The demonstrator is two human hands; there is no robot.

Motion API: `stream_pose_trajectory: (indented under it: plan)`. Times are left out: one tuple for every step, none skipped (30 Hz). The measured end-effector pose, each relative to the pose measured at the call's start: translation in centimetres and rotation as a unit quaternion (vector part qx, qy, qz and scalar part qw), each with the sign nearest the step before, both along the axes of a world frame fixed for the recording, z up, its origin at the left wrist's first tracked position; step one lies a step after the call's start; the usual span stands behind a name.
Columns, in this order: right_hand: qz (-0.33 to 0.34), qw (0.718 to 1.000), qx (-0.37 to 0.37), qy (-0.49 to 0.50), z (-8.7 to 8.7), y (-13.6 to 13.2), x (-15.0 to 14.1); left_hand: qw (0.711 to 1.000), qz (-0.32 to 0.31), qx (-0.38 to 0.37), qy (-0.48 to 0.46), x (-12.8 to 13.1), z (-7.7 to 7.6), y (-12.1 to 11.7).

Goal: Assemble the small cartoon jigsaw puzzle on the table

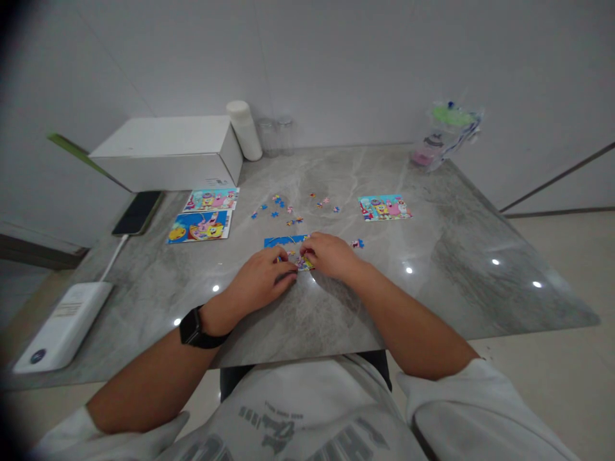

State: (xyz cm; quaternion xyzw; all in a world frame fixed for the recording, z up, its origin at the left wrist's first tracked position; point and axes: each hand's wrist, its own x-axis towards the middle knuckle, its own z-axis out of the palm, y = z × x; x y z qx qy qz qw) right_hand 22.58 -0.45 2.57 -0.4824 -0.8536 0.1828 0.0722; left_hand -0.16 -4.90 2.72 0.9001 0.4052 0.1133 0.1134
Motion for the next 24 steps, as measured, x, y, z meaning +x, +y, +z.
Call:
stream_pose_trajectory:
  plan:
    - [0.001,1.000,0.000,0.000,-0.02,-0.07,-0.04,1.000,-0.004,-0.002,0.008,-0.03,0.13,0.00]
    - [0.001,1.000,0.000,-0.001,-0.04,-0.13,-0.10,1.000,-0.009,-0.006,0.017,-0.04,0.25,0.00]
    - [0.002,1.000,0.000,-0.001,-0.07,-0.19,-0.15,1.000,-0.013,-0.010,0.026,-0.03,0.36,-0.02]
    - [0.001,1.000,0.000,-0.002,-0.10,-0.24,-0.20,0.999,-0.015,-0.015,0.034,0.00,0.44,-0.03]
    - [-0.002,1.000,0.000,-0.002,-0.15,-0.27,-0.24,0.999,-0.016,-0.020,0.040,0.03,0.51,-0.05]
    - [-0.003,1.000,-0.001,0.000,-0.20,-0.28,-0.27,0.999,-0.015,-0.024,0.044,0.07,0.55,-0.07]
    - [-0.003,1.000,-0.001,0.004,-0.27,-0.27,-0.29,0.999,-0.014,-0.027,0.045,0.09,0.58,-0.09]
    - [0.000,1.000,-0.002,0.010,-0.33,-0.24,-0.30,0.998,-0.015,-0.028,0.046,0.11,0.60,-0.10]
    - [0.002,1.000,-0.001,0.019,-0.39,-0.20,-0.31,0.998,-0.015,-0.029,0.046,0.11,0.60,-0.11]
    - [0.004,1.000,0.000,0.031,-0.43,-0.15,-0.32,0.998,-0.015,-0.028,0.045,0.11,0.60,-0.11]
    - [0.004,0.999,0.001,0.044,-0.44,-0.10,-0.34,0.999,-0.015,-0.028,0.044,0.09,0.59,-0.12]
    - [0.000,0.998,0.000,0.059,-0.43,-0.06,-0.36,0.999,-0.015,-0.028,0.044,0.07,0.59,-0.12]
    - [-0.005,0.997,-0.005,0.076,-0.40,-0.04,-0.38,0.999,-0.014,-0.028,0.044,0.04,0.59,-0.13]
    - [-0.013,0.995,-0.015,0.095,-0.34,-0.02,-0.41,0.999,-0.015,-0.028,0.043,0.02,0.59,-0.13]
    - [-0.022,0.993,-0.029,0.114,-0.28,-0.02,-0.43,0.999,-0.015,-0.029,0.042,-0.01,0.61,-0.14]
    - [-0.033,0.989,-0.047,0.134,-0.22,-0.02,-0.45,0.999,-0.016,-0.030,0.041,-0.04,0.62,-0.15]
    - [-0.043,0.985,-0.066,0.155,-0.18,-0.01,-0.47,0.999,-0.017,-0.030,0.039,-0.06,0.64,-0.16]
    - [-0.053,0.979,-0.085,0.175,-0.16,0.00,-0.48,0.999,-0.018,-0.030,0.036,-0.08,0.66,-0.17]
    - [-0.061,0.974,-0.102,0.195,-0.17,0.03,-0.49,0.999,-0.019,-0.030,0.034,-0.09,0.69,-0.19]
    - [-0.066,0.968,-0.118,0.211,-0.22,0.08,-0.49,0.999,-0.019,-0.030,0.033,-0.10,0.71,-0.21]
    - [-0.067,0.963,-0.132,0.225,-0.29,0.15,-0.50,0.999,-0.020,-0.030,0.033,-0.09,0.73,-0.23]
    - [-0.064,0.958,-0.146,0.237,-0.40,0.24,-0.50,0.999,-0.020,-0.031,0.033,-0.08,0.76,-0.25]
    - [-0.061,0.954,-0.160,0.246,-0.53,0.34,-0.49,0.999,-0.020,-0.032,0.034,-0.06,0.78,-0.27]
    - [-0.059,0.949,-0.173,0.255,-0.68,0.46,-0.49,0.999,-0.019,-0.032,0.035,-0.04,0.80,-0.29]
